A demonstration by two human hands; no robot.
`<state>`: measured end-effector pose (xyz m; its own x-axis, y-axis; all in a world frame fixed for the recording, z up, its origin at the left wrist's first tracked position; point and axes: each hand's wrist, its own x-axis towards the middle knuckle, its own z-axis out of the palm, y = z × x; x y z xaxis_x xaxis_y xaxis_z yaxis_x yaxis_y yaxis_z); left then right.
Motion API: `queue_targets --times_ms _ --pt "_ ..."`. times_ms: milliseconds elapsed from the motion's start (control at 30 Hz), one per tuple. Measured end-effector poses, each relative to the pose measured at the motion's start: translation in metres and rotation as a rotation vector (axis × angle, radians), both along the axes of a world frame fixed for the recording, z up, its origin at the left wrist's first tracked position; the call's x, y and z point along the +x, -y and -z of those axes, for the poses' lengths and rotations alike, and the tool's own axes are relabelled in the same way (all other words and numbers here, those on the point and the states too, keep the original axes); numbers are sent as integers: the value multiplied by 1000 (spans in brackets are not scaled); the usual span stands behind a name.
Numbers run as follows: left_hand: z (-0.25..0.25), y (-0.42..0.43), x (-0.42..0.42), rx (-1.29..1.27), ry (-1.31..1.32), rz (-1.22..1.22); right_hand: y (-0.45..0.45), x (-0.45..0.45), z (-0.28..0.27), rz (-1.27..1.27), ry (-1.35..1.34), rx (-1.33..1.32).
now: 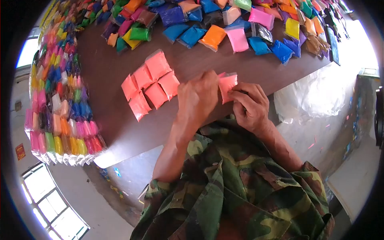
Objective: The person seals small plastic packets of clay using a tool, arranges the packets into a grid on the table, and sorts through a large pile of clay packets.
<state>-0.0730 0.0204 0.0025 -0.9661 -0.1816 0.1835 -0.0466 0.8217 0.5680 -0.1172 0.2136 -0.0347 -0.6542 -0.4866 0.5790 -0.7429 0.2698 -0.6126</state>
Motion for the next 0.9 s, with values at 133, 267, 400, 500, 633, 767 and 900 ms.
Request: queue_targets --times_ms 133,267,400,500,633,767,900 --pt "5 4 2 53 -127 -75 -5 -1 -3 -27 -32 53" --pt "2 -2 41 165 -118 -138 -10 2 -19 -75 -75 251" --pt "15 1 75 174 -135 -183 -15 8 -16 -162 -58 505" --pt "17 7 85 170 -167 -227 -12 4 -21 -189 -26 534" --pt "24 5 91 198 -197 -237 -10 8 -26 -190 -20 560" --pt "25 8 94 242 -206 -232 -14 12 -17 -149 -54 604" --pt "31 5 93 235 -235 -251 -3 8 -26 -173 -71 600"
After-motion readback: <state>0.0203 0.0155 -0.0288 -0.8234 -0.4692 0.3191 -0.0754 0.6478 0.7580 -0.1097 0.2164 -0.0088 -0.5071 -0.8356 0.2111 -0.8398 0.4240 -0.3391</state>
